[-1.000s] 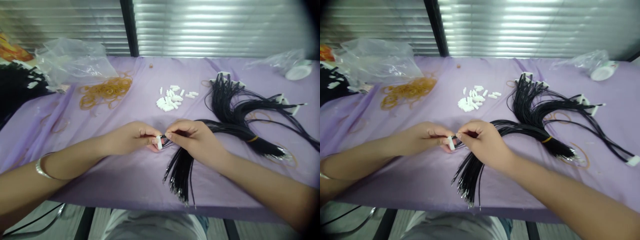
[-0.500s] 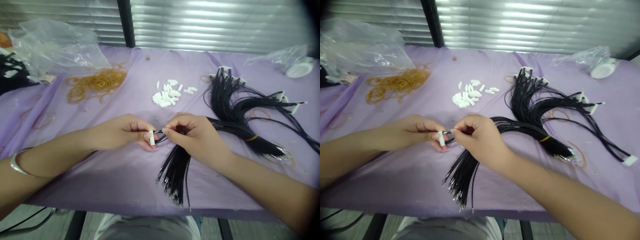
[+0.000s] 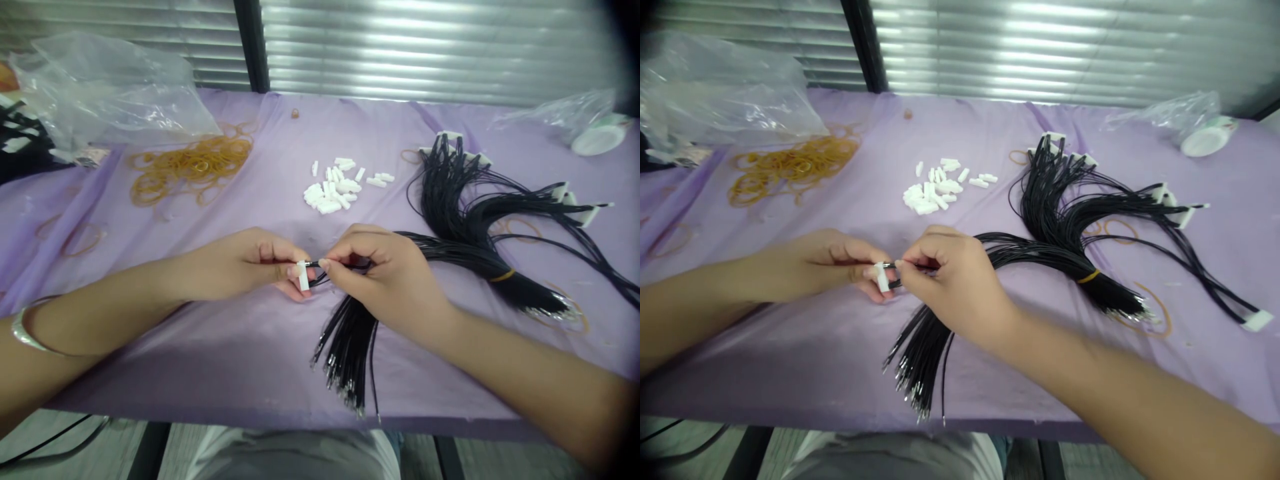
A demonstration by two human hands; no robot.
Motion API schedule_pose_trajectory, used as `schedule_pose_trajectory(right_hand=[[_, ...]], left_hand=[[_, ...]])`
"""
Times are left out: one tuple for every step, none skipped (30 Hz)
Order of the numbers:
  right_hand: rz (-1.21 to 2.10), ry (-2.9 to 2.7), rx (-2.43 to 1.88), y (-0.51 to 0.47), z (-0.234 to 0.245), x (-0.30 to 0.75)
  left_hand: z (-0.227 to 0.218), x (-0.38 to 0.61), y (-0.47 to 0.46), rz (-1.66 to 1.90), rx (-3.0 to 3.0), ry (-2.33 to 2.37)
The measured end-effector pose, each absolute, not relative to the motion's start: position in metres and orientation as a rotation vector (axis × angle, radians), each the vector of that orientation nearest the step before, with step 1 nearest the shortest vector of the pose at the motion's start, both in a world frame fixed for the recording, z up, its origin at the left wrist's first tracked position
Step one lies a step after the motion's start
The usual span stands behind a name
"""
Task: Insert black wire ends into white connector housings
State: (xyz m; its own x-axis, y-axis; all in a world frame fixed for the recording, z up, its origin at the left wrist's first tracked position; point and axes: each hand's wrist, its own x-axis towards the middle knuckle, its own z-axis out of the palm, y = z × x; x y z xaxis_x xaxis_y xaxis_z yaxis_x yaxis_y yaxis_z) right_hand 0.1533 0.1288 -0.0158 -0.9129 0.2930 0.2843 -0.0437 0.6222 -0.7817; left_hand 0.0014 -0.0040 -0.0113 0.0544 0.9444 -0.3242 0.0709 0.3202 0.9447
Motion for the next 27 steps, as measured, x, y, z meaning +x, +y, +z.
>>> schedule_pose_trajectory(right_hand=[[1.194, -2.462, -0.182, 0.1289, -0.0158, 0.1534], [1.186, -2.462, -0.164, 0.1291, -0.0158, 0.1535], [1.179, -2.462, -0.148, 0.1293, -0.0157, 0.1536], [1.174, -2.462, -0.135, 0.1295, -0.0157, 0.1538], [1.172, -2.463, -0.122, 0.1298, -0.0157, 0.1539], [1.172, -2.464, -0.112, 0.1299, -0.0156, 0.154], [1.174, -2.465, -0.106, 0.1301, -0.0156, 0.1541], [1.176, -2.468, -0.1, 0.1302, -0.0157, 0.1541], [1.178, -2.472, -0.093, 0.1302, -0.0158, 0.154], [1.179, -2.476, -0.085, 0.1301, -0.016, 0.1539], [1.181, -2.481, -0.076, 0.13, -0.0163, 0.1536], [1.183, -2.483, -0.068, 0.1299, -0.0166, 0.1534], [1.183, -2.484, -0.061, 0.1298, -0.017, 0.153], [1.181, -2.486, -0.056, 0.1296, -0.0173, 0.1527], [1.177, -2.487, -0.051, 0.1295, -0.0177, 0.1524], [1.171, -2.488, -0.041, 0.1293, -0.0179, 0.1521], [1.16, -2.489, -0.026, 0.1291, -0.0182, 0.1518], [1.145, -2.49, -0.008, 0.1289, -0.0184, 0.1516], [1.127, -2.488, 0.013, 0.1287, -0.0186, 0.1515], [1.105, -2.487, 0.029, 0.1284, -0.0189, 0.1513], [1.083, -2.485, 0.041, 0.128, -0.0192, 0.1512], [1.064, -2.483, 0.049, 0.1275, -0.0195, 0.1512], [1.048, -2.482, 0.055, 0.127, -0.02, 0.1511], [1.036, -2.481, 0.06, 0.1266, -0.0204, 0.151], [1.025, -2.482, 0.066, 0.1262, -0.0208, 0.1509], [1.014, -2.483, 0.071, 0.126, -0.0211, 0.1508], [1.002, -2.486, 0.076, 0.126, -0.0212, 0.1507]], left_hand=[[-0.0111, 0.0013, -0.0041, 0.883, 1.046, 1.343], [-0.011, 0.0011, -0.0043, 0.874, 1.061, 1.344], [-0.0108, 0.0009, -0.0046, 0.865, 1.081, 1.349], [-0.0108, 0.0007, -0.0048, 0.856, 1.1, 1.354], [-0.0108, 0.0005, -0.0051, 0.85, 1.116, 1.358], [-0.0109, 0.0005, -0.0053, 0.849, 1.128, 1.361], [-0.0111, 0.0004, -0.0055, 0.85, 1.135, 1.362], [-0.0114, 0.0004, -0.0056, 0.852, 1.138, 1.362], [-0.0118, 0.0003, -0.0057, 0.854, 1.14, 1.358], [-0.0122, 0.0002, -0.0058, 0.857, 1.139, 1.353], [-0.0124, 0.0001, -0.0058, 0.857, 1.138, 1.352], [-0.0125, -0.0002, -0.0058, 0.855, 1.135, 1.353], [-0.0125, -0.0004, -0.0057, 0.852, 1.132, 1.355], [-0.0123, -0.0006, -0.0056, 0.849, 1.127, 1.357], [-0.012, -0.0006, -0.0053, 0.844, 1.123, 1.362], [-0.0116, -0.0006, -0.005, 0.839, 1.121, 1.367], [-0.0112, -0.0004, -0.0047, 0.835, 1.12, 1.37], [-0.0108, -0.0002, -0.0044, 0.833, 1.12, 1.372], [-0.0106, 0.0001, -0.0042, 0.828, 1.121, 1.375], [-0.0105, 0.0003, -0.004, 0.824, 1.122, 1.377], [-0.0105, 0.0005, -0.004, 0.826, 1.123, 1.377], [-0.0107, 0.0006, -0.0041, 0.829, 1.124, 1.376], [-0.0109, 0.0007, -0.0042, 0.83, 1.125, 1.378], [-0.0111, 0.0007, -0.0045, 0.831, 1.128, 1.379], [-0.0113, 0.0008, -0.0048, 0.833, 1.127, 1.381], [-0.0115, 0.0009, -0.0051, 0.831, 1.124, 1.379], [-0.0115, 0.0011, -0.0053, 0.83, 1.114, 1.374]])
